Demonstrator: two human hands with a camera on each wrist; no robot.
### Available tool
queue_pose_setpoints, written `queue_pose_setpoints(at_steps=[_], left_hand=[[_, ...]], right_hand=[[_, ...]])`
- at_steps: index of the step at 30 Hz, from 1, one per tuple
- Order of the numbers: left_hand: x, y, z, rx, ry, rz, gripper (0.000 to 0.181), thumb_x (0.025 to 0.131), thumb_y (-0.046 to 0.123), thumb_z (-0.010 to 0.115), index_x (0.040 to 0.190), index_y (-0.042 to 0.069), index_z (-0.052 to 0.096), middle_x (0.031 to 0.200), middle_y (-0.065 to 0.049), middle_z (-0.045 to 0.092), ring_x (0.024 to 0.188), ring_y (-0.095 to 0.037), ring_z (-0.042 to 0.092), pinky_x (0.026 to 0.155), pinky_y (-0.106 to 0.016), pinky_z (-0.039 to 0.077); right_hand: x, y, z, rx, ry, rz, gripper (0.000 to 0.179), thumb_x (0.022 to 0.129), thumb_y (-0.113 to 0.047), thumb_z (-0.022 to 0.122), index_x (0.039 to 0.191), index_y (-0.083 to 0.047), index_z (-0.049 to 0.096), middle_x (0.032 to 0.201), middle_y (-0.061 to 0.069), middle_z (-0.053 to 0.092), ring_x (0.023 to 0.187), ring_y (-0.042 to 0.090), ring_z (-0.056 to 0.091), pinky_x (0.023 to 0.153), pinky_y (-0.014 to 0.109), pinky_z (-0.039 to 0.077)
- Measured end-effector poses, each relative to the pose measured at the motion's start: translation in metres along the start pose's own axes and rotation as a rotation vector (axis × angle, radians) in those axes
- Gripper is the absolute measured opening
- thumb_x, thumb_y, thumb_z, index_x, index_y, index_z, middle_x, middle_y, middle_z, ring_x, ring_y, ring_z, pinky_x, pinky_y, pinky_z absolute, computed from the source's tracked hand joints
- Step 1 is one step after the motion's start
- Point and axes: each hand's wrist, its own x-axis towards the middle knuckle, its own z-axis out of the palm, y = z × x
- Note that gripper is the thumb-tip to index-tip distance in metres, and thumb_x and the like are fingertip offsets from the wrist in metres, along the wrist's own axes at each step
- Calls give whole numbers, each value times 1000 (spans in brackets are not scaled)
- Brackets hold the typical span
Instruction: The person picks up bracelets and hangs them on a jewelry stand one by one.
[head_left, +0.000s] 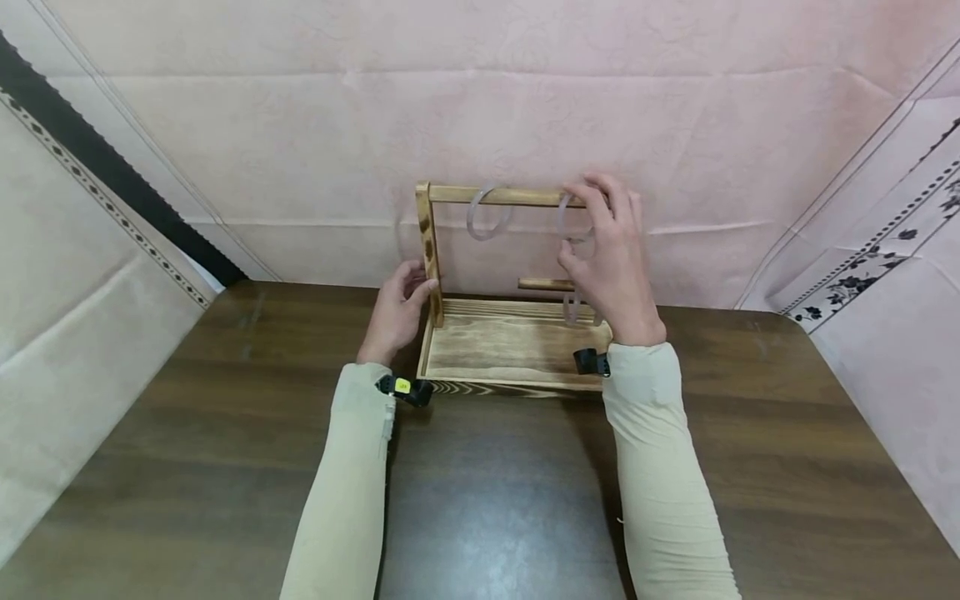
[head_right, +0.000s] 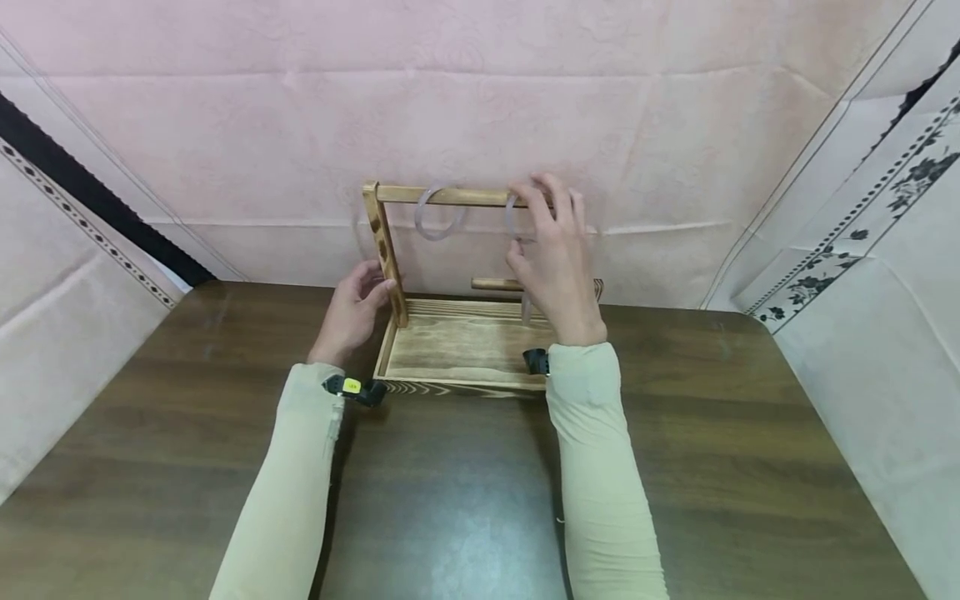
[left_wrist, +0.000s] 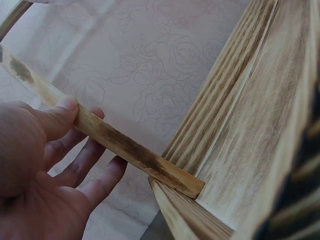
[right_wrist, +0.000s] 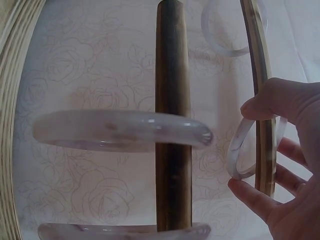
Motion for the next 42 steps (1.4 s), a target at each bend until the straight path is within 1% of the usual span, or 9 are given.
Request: queue_pose_setpoints(at_steps=[3,8,15,23,35,39,42], left_hand=[[0,0,0,-6,8,2,34,105,14,56,135,0,54,134,-20,62,126,-32,60,111,-45,48],[1,-1,0,-16,2,1,34,104,13,56,135,-1,53,133,-21,61,126,-33,60,111,-44,48],[0,0,-2,-2,9,-7,33,105,14,56,135,0,54,133,-19,62,126,-31,60,110,-44,48],[-1,2,-3,2,7,-2,34,105,14,56,135,-1,53,133,-20,62,127,-32,60,110,-45,48],[0,-1,-1,-7,10,6,32,104,13,57,134,-1,54,133,-20,63,126,-31,60,110,-44,48],[1,-1,0,-15,10,0,33,104,12,57,134,-1,54,133,-20,63,126,-32,60,110,-45,48],[1,0,1,-11,10,1,33,104,13,57,135,0,54,133,-19,63,126,-31,60,110,-44,48]], right_hand=[[1,-1,1,1,-5,-8,63,82,5,73,140,-17,58,150,9,47,132,33,39,105,48,43],[1,-1,1,0,-3,-3,63,82,5,74,140,-17,58,151,9,46,131,32,39,105,49,43],[1,-3,3,5,-5,-8,61,84,3,74,140,-17,58,151,9,46,132,34,38,106,49,43],[2,-5,4,15,-1,-8,62,83,4,74,140,-15,58,151,10,45,134,33,38,107,50,43],[0,-5,5,3,-8,-7,62,84,2,73,141,-16,57,150,11,46,130,35,40,103,51,44],[0,-5,5,-5,-14,-5,62,84,2,73,142,-17,57,151,10,46,132,34,40,103,51,44],[0,-5,5,-4,-23,-6,63,85,2,73,142,-17,56,152,10,45,136,33,38,106,50,44]])
